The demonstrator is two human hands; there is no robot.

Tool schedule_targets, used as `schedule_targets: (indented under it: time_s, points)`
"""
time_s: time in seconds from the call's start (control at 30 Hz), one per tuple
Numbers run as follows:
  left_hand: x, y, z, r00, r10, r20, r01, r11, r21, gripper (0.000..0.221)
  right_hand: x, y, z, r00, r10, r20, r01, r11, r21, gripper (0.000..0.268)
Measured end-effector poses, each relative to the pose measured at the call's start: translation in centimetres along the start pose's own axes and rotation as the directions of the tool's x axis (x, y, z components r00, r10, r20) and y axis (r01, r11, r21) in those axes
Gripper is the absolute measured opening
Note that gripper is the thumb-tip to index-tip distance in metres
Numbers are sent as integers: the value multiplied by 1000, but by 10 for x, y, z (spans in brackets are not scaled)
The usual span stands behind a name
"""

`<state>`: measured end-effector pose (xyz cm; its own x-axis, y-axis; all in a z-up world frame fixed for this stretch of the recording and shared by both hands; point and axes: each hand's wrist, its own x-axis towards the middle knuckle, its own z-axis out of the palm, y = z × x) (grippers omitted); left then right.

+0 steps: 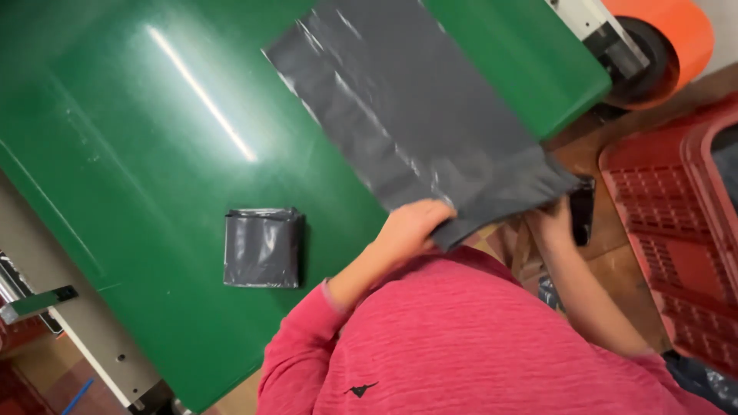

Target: Folding black plastic bags into smaller rectangles and placing them into a red storage crate.

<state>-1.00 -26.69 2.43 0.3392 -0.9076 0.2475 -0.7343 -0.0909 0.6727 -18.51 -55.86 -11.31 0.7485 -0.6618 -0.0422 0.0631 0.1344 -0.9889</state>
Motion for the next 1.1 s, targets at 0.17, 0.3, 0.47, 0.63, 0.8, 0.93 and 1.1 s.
schedule_targets:
  time_s: [0.17,0.3,0.47,0.63,0.8,0.93,1.1]
  points:
    - [1,17,-66,966,-239,-100,195,924,-330,29,91,-65,-6,970,92,226,-120,986,113,36]
    - [10,-80,-87,688,-656,-310,453,722,-522,16,184,-121,97,815,-137,564,317,919,-234,28]
    - [31,-215,-97,544,-678,-494,483,734,-477,26,288,-69,189,824,-22,567,259,904,-341,36]
    - [32,-251,-94,496,-651,-575,586,739,-331,34,322,-68,230,846,-82,527,466,594,-656,52]
    - [30,-255,-80,408,-666,-625,622,704,-344,27,347,-63,263,584,-183,791,810,197,-553,67]
    - [51,-186,-93,426,-445,-788,721,693,-2,41,367,-42,278,609,78,789,780,122,-614,49]
    - [38,-169,-50,457,-833,-313,417,511,-751,68,309,-77,262,578,-117,807,797,294,-528,26]
